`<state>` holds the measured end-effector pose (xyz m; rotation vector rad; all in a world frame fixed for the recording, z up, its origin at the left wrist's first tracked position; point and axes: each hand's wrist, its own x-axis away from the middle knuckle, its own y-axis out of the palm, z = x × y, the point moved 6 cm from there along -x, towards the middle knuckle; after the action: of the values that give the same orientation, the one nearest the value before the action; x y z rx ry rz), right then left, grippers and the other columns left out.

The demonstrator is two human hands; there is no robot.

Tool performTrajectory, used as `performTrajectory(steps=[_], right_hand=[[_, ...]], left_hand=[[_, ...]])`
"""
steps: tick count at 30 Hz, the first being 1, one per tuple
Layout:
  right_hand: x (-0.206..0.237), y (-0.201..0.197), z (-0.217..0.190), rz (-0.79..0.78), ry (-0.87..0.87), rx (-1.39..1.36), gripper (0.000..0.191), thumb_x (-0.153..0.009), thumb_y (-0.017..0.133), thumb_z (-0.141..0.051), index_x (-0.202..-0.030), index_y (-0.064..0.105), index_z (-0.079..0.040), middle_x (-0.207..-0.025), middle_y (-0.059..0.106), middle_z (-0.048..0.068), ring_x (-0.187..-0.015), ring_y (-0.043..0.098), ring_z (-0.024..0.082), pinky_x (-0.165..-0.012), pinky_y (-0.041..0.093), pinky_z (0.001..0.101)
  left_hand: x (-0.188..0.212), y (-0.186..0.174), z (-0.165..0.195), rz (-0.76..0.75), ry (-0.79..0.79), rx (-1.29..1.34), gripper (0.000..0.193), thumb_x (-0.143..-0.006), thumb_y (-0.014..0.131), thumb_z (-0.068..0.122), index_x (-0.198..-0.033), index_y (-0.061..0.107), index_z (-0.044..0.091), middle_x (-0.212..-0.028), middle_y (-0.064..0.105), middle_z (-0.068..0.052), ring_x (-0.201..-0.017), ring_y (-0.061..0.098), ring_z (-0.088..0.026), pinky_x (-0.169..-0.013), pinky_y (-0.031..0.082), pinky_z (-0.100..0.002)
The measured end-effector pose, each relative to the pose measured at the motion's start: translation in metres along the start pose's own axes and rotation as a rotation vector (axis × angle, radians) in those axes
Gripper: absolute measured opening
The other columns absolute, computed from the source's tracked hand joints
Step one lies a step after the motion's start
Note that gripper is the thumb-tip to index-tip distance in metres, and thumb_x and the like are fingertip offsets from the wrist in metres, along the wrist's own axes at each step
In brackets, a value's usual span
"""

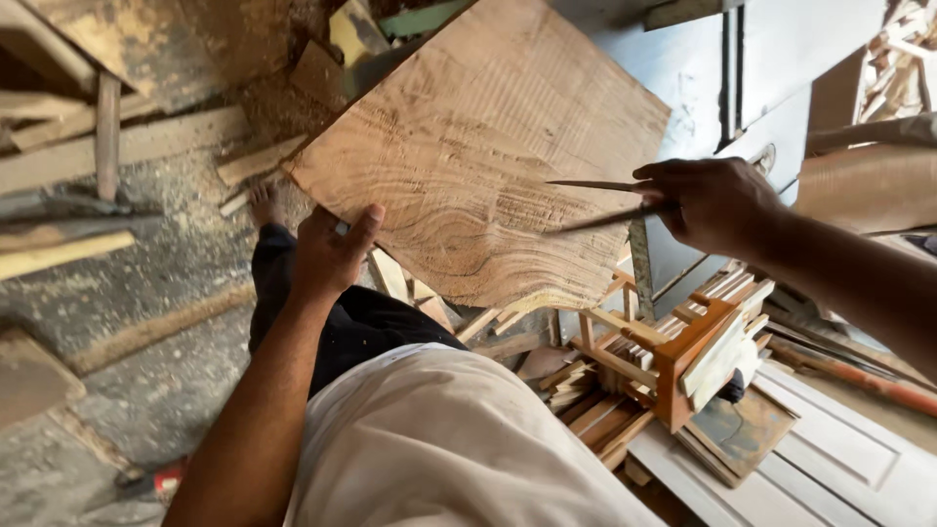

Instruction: The person scrapes a large wooden board with a metal scraper, removing surface material. They hold the board steady with one hand while using the scraper with the other, repeatedly working along the surface.

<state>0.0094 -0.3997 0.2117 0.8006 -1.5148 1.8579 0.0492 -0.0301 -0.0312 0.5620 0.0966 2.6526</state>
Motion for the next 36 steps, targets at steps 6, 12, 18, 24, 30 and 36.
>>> performTrajectory(steps=[6,12,18,24,30,36], right_hand=[[0.024,-0.007,-0.05,0.201,-0.532,0.65,0.03,-0.084,0.069,-0.009,-0.114,0.072,-0.006,-0.116,0.077,0.008,-0.088,0.073,0.015,-0.059,0.061,0.0254],[-0.012,-0.057,-0.052,-0.141,0.058,0.208,0.018,-0.09,0.07,-0.014,-0.106,0.077,-0.012,-0.122,0.072,0.008,-0.084,0.075,0.019,-0.052,0.061,0.0285],[0.022,-0.037,-0.126,0.226,-0.832,0.861,0.015,-0.085,0.07,-0.01,-0.094,0.075,0.0,-0.11,0.074,0.024,-0.056,0.059,0.011,-0.038,0.05,0.0201],[0.031,0.015,-0.156,0.021,-0.785,1.024,0.013,-0.089,0.07,-0.007,-0.091,0.069,0.006,-0.097,0.07,0.021,-0.06,0.063,0.015,-0.043,0.052,0.0251],[0.039,0.044,-0.18,0.074,-0.861,1.139,0.02,-0.087,0.072,-0.015,-0.09,0.067,0.005,-0.095,0.07,0.021,-0.075,0.067,0.024,-0.057,0.057,0.0354],[0.034,0.063,-0.207,-0.241,-0.945,1.097,0.018,-0.096,0.069,-0.012,-0.086,0.066,0.002,-0.081,0.066,0.013,-0.087,0.073,0.035,-0.073,0.064,0.0446]], left_hand=[[0.011,-0.003,-0.005,0.019,-0.05,0.022,0.045,-0.099,0.07,0.045,-0.108,0.068,0.001,-0.083,0.074,-0.011,-0.08,0.071,-0.02,-0.074,0.056,-0.034],[0.01,-0.018,0.016,0.053,0.093,-0.032,0.044,-0.098,0.069,0.045,-0.112,0.068,0.003,-0.092,0.075,-0.008,-0.086,0.073,-0.017,-0.074,0.058,-0.034],[0.015,-0.013,0.011,0.077,0.158,0.067,0.051,-0.101,0.068,0.047,-0.12,0.064,0.0,-0.098,0.075,-0.011,-0.089,0.073,-0.019,-0.077,0.059,-0.035],[0.015,-0.006,-0.008,0.046,0.31,0.151,0.051,-0.108,0.065,0.052,-0.12,0.061,0.003,-0.097,0.072,-0.009,-0.09,0.072,-0.016,-0.08,0.061,-0.035],[0.014,-0.002,-0.021,0.081,0.313,0.095,0.045,-0.107,0.066,0.051,-0.083,0.055,0.015,-0.072,0.056,0.0,-0.069,0.059,-0.012,-0.066,0.055,-0.033],[0.025,0.0,-0.02,0.092,0.389,0.272,0.043,-0.104,0.065,0.053,-0.081,0.058,0.017,-0.068,0.056,0.003,-0.064,0.059,-0.009,-0.06,0.053,-0.031]])
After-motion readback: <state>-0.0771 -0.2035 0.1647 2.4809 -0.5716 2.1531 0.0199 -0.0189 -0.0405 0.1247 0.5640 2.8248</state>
